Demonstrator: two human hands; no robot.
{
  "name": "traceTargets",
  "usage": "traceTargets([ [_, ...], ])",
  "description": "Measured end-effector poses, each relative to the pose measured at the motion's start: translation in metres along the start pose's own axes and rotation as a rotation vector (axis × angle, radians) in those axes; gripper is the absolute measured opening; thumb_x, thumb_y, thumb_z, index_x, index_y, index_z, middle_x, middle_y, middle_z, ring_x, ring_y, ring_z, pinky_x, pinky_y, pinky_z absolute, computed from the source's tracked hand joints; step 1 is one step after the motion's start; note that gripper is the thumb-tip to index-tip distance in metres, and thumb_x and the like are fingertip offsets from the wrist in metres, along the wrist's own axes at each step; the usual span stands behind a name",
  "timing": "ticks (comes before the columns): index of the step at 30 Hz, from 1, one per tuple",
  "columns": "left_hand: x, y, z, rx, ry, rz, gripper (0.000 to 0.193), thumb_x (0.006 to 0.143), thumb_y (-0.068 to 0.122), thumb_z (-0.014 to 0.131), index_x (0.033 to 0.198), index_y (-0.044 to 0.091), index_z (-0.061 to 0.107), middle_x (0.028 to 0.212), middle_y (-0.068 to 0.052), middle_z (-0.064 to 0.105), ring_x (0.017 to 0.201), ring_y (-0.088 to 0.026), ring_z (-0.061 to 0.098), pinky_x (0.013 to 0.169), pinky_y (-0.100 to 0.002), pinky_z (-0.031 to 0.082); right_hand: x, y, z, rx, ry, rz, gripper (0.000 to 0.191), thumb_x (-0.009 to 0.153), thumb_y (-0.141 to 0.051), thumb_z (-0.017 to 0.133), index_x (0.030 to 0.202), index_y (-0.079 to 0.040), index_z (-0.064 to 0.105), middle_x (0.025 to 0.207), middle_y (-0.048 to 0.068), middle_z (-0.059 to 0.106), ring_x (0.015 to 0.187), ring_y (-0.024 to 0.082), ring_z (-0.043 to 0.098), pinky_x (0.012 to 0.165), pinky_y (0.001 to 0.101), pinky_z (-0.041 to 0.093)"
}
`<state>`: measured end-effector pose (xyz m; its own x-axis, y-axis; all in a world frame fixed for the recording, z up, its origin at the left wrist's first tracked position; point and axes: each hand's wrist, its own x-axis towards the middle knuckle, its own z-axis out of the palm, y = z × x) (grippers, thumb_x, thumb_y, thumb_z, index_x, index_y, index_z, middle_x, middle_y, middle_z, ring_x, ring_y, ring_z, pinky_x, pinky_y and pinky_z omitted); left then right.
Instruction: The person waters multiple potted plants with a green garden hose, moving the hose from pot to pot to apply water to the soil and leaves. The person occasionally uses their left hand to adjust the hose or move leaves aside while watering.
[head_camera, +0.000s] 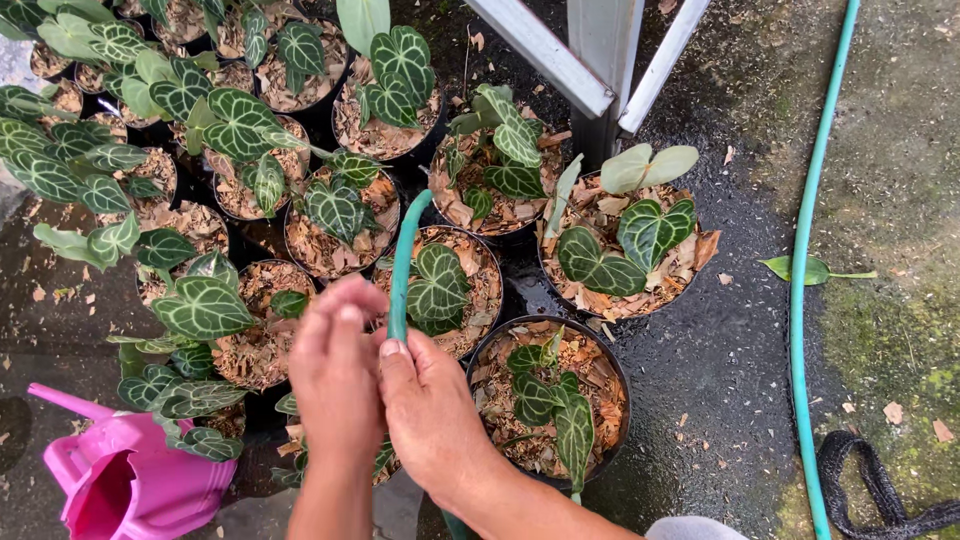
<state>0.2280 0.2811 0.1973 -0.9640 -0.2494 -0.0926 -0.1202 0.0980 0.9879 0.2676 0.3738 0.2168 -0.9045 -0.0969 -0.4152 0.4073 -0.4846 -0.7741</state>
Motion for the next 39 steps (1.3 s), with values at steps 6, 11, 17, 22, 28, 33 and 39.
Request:
traceTargets([
  [6,-0.048,-0.022,-0.016,-0.158,-0.061,-0.065,0.051,0.106,0.027,0.036,0.148,0.001,0.047,0.133,-0.017,0.064,0.12,-0.025,0.065,0.099,-0.035,0.054,0.01,-0.004,0.01,-0.155,-0.026,0.059,0.029,0.106,-0.024,0.047,0.1,-0.002,0.064,0.076,-0.002,0.059,0.066,0.008,0.052,0.06,0.027,0.047],
  [11,-0.048,-0.036,-0.035,-0.322,-0.226,-0.022,0.06,0.107,0.025,0.034,0.161,0.002,0.021,0.159,-0.018,0.042,0.144,-0.026,0.046,0.114,-0.035,0.04,0.024,-0.003,0.027,-0.317,0.01,-0.01,0.023,0.101,-0.022,0.054,0.094,-0.003,0.066,0.076,0.0,0.062,0.065,0.008,0.054,0.057,0.0284,0.048],
  [17,-0.046,-0.031,-0.046,-0.203,-0.259,0.074,0.056,0.107,0.019,0.044,0.159,0.001,0.034,0.152,-0.02,0.051,0.136,-0.026,0.053,0.112,-0.035,0.043,0.036,0.0,0.056,-0.584,0.175,0.019,0.029,0.099,-0.029,0.058,0.086,-0.003,0.063,0.064,0.0,0.054,0.057,0.01,0.047,0.051,0.032,0.043],
  [22,-0.035,-0.021,-0.066,-0.138,-0.244,0.142,0.051,0.106,0.014,0.049,0.155,0.0,0.04,0.146,-0.019,0.057,0.133,-0.026,0.06,0.108,-0.033,0.046,0.048,0.014,0.072,-0.607,0.237,-0.049,0.023,0.097,-0.026,0.064,0.097,-0.004,0.068,0.072,-0.001,0.058,0.066,0.009,0.049,0.058,0.0291,0.044],
  [28,-0.015,-0.011,-0.092,-0.267,-0.297,0.11,0.055,0.104,0.011,0.046,0.157,0.002,0.038,0.127,-0.021,0.071,0.116,-0.03,0.074,0.096,-0.034,0.054,0.073,0.033,0.084,-0.545,0.253,-0.097,0.026,0.097,-0.018,0.062,0.118,-0.004,0.063,0.086,0.0,0.065,0.078,0.008,0.056,0.069,0.0245,0.047],
  [33,0.001,-0.011,-0.115,-0.188,-0.379,-0.019,0.063,0.1,0.011,0.05,0.16,0.006,0.03,0.123,-0.025,0.069,0.111,-0.034,0.072,0.09,-0.038,0.056,0.086,0.035,0.093,-0.453,0.189,-0.087,0.028,0.103,-0.017,0.051,0.126,-0.002,0.054,0.088,0.006,0.067,0.078,0.012,0.059,0.07,0.0271,0.051],
  [39,0.006,-0.02,-0.129,-0.16,-0.347,0.057,0.07,0.093,0.008,0.056,0.159,0.006,0.032,0.124,-0.026,0.069,0.109,-0.039,0.071,0.091,-0.043,0.054,0.098,0.031,0.101,-0.524,0.271,-0.033,0.029,0.104,-0.021,0.048,0.127,-0.004,0.054,0.088,0.005,0.067,0.076,0.013,0.054,0.064,0.0298,0.048],
])
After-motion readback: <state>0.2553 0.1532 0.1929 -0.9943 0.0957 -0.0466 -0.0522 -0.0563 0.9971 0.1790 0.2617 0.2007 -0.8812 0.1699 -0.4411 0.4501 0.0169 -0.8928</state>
